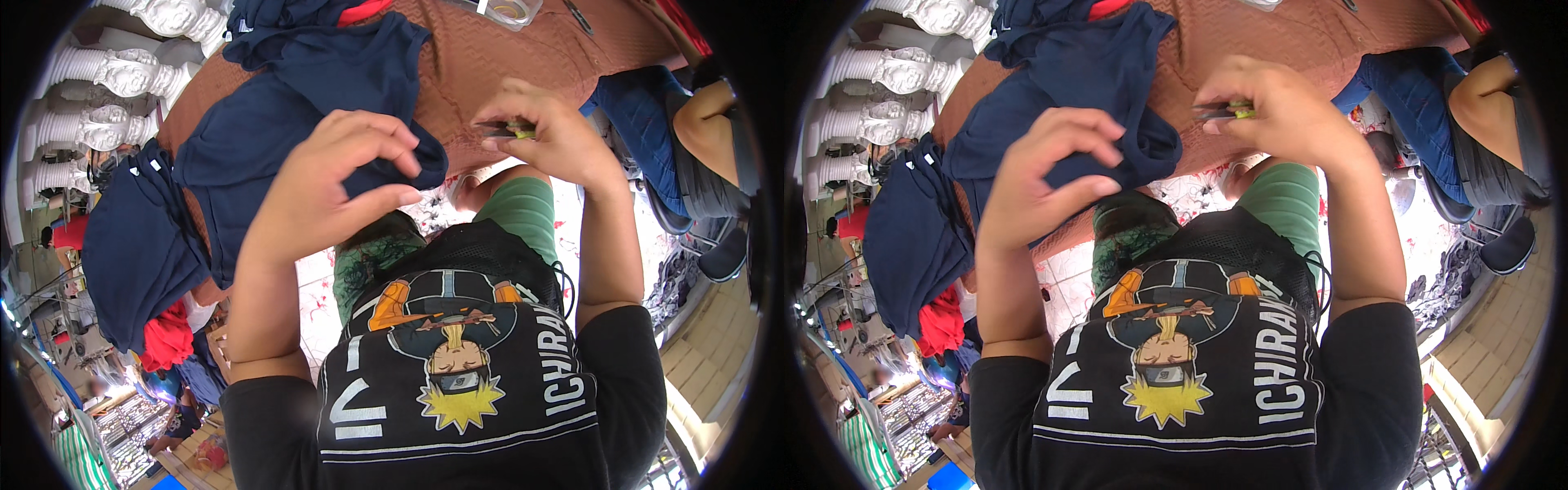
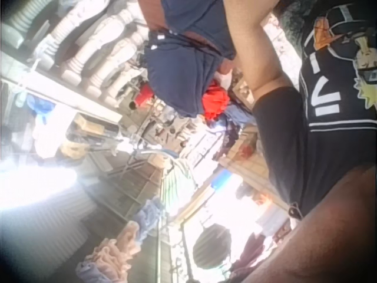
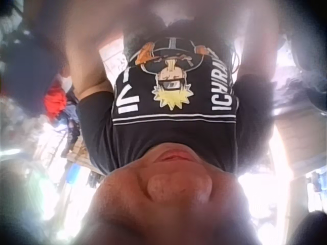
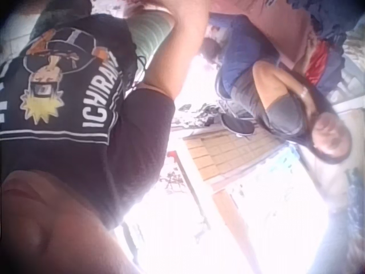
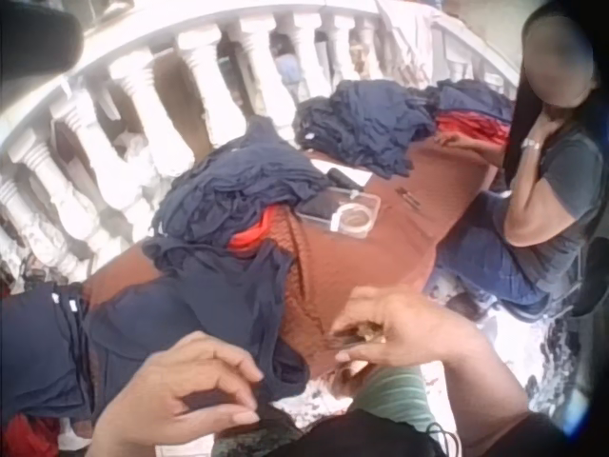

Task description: The person trims loose threads from dark shirts using shears, handling several shirts one at a time and setting them aside on a table.

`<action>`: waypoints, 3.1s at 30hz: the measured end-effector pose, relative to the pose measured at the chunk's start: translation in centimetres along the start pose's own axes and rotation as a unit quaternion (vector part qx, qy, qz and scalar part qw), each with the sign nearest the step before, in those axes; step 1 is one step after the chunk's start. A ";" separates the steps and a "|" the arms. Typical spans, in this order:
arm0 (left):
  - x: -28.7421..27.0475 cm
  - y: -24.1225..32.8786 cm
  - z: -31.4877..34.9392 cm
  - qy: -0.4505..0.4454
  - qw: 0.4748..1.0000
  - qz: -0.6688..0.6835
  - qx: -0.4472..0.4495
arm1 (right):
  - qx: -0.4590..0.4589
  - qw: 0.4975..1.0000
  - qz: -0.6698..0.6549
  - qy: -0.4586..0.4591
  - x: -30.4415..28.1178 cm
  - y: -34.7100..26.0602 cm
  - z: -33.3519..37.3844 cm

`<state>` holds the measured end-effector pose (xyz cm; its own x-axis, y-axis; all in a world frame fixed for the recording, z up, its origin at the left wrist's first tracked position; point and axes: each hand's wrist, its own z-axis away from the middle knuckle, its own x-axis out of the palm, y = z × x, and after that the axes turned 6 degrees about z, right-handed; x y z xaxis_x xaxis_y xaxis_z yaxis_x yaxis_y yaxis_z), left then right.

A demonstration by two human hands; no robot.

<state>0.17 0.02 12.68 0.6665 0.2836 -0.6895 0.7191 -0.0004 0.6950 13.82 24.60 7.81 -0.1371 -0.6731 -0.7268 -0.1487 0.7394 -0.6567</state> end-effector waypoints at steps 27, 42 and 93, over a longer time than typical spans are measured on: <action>9.0 -4.5 -1.1 0.304 0.946 -0.092 -0.066 | 0.143 0.962 -0.194 0.129 6.7 0.7 -2.6; 8.1 -3.0 -0.3 0.278 0.946 0.067 -0.153 | 0.250 0.943 -0.217 0.041 3.5 -2.9 -0.5; 3.0 1.2 3.4 0.037 0.986 -0.057 -0.154 | -0.010 0.984 0.132 0.118 5.2 -4.1 0.1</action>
<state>3.66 -2.39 10.78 0.5609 0.3335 -0.7577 0.6868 0.3236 0.6508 13.79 18.02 6.72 -0.3968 -0.4447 -0.8030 -0.0960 0.8901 -0.4455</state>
